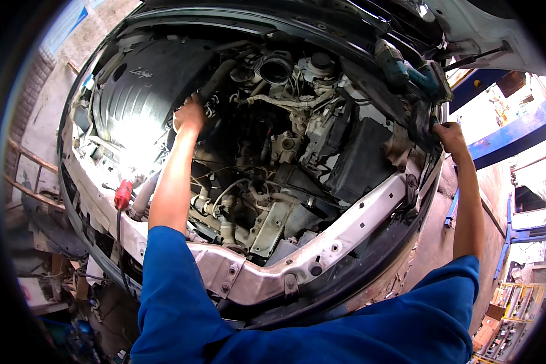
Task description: The person removes components from a car engine bay using an impact driver and a socket wrench, then detaches a large flexible hose and continues working on the internal engine area.
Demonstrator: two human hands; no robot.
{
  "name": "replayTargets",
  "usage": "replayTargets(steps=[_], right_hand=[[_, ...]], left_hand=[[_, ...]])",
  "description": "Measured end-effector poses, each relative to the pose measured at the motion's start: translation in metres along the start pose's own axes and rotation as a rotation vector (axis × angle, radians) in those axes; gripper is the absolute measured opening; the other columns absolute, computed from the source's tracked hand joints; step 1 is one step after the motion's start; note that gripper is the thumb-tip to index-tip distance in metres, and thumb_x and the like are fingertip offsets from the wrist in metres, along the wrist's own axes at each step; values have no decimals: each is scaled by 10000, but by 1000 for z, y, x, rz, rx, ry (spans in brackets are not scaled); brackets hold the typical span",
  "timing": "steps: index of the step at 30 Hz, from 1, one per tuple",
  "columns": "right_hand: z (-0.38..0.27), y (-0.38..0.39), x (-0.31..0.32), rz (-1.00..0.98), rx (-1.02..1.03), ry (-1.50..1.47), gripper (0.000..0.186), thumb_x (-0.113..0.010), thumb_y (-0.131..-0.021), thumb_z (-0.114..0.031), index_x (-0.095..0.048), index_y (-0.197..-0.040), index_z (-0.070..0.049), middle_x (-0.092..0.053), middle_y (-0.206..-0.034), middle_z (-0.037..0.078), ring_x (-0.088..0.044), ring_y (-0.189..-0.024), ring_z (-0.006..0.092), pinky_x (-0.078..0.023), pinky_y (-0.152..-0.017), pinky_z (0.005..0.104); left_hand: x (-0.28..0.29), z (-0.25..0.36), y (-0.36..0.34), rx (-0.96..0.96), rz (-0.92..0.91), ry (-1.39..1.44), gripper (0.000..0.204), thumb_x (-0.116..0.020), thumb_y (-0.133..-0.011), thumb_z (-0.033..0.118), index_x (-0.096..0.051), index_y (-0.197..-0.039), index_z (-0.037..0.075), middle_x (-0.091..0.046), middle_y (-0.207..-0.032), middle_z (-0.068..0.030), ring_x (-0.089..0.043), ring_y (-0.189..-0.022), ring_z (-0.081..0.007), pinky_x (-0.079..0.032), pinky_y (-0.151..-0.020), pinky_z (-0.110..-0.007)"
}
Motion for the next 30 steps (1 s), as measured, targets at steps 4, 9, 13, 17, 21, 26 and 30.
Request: replayTargets(steps=[4, 9, 13, 17, 21, 26, 30], right_hand=[[-1, 7, 0, -26, -76, -143, 513, -684, -790, -380, -648, -799, 132, -622, -643, 210, -643, -612, 272, -478, -608, 429], [-17, 14, -8, 149, 72, 348, 559, -668, -804, -436, -660, -903, 114, -670, -821, 279, -682, -801, 383, -517, -721, 463], [-36, 13, -2, 179, 17, 415, 590, -615, -831, -497, -686, -917, 83, -671, -932, 312, -662, -936, 436, -511, -828, 473], [9, -2, 1, 99, -69, 117, 612, -572, -889, -531, -665, -800, 67, -631, -663, 144, -622, -617, 256, -498, -598, 407], [25, 48, 11, 115, -52, -46, 558, -509, -928, -506, -620, -789, 23, -512, -614, 57, -478, -557, 156, -373, -512, 358], [29, 142, 28, 136, -177, -353, 399, -441, -989, -369, -613, -848, -38, -449, -607, 7, -390, -495, 67, -282, -413, 267], [-18, 202, 21, 232, -110, -752, 386, -428, -991, -332, -608, -972, 9, -489, -677, 18, -368, -476, 56, -252, -390, 212]], left_hand=[[-4, -7, -3, -38, -1, -31, 424, -600, -883, 162, -447, -1270, 80, -584, -1263, -155, -648, -1071, -356, -543, -856, -464], [-3, 0, -3, 1, -51, 15, 480, -627, -872, 176, -430, -1302, 93, -584, -1279, -154, -648, -1072, -355, -537, -861, -470], [-17, -19, -21, -47, -19, 8, 494, -628, -868, 201, -452, -1319, 101, -622, -1237, -174, -644, -1084, -364, -530, -882, -470], [-16, -23, -25, -96, -114, 41, 558, -654, -869, 422, -510, -1288, 83, -657, -1166, -208, -631, -1096, -379, -516, -901, -479], [-21, -32, -36, -90, -206, 103, 727, -630, -813, 645, -596, -1276, 86, -654, -1204, -179, -625, -1122, -358, -507, -932, -454], [-35, -44, -42, -316, -164, 383, 491, -755, -790, 483, -693, -898, 8, -668, -752, -103, -653, -661, -172, -510, -591, -342], [-40, -54, -29, -244, -497, 583, 575, -757, -735, 531, -696, -891, -20, -691, -845, -110, -633, -786, -196, -496, -716, -362]])
Point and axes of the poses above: each hand's wrist, its own y-axis away from the middle knuckle, its own x-axis out of the back of the hand, z = x × y, the point moved 3 cm from there along -y, towards the middle knuckle
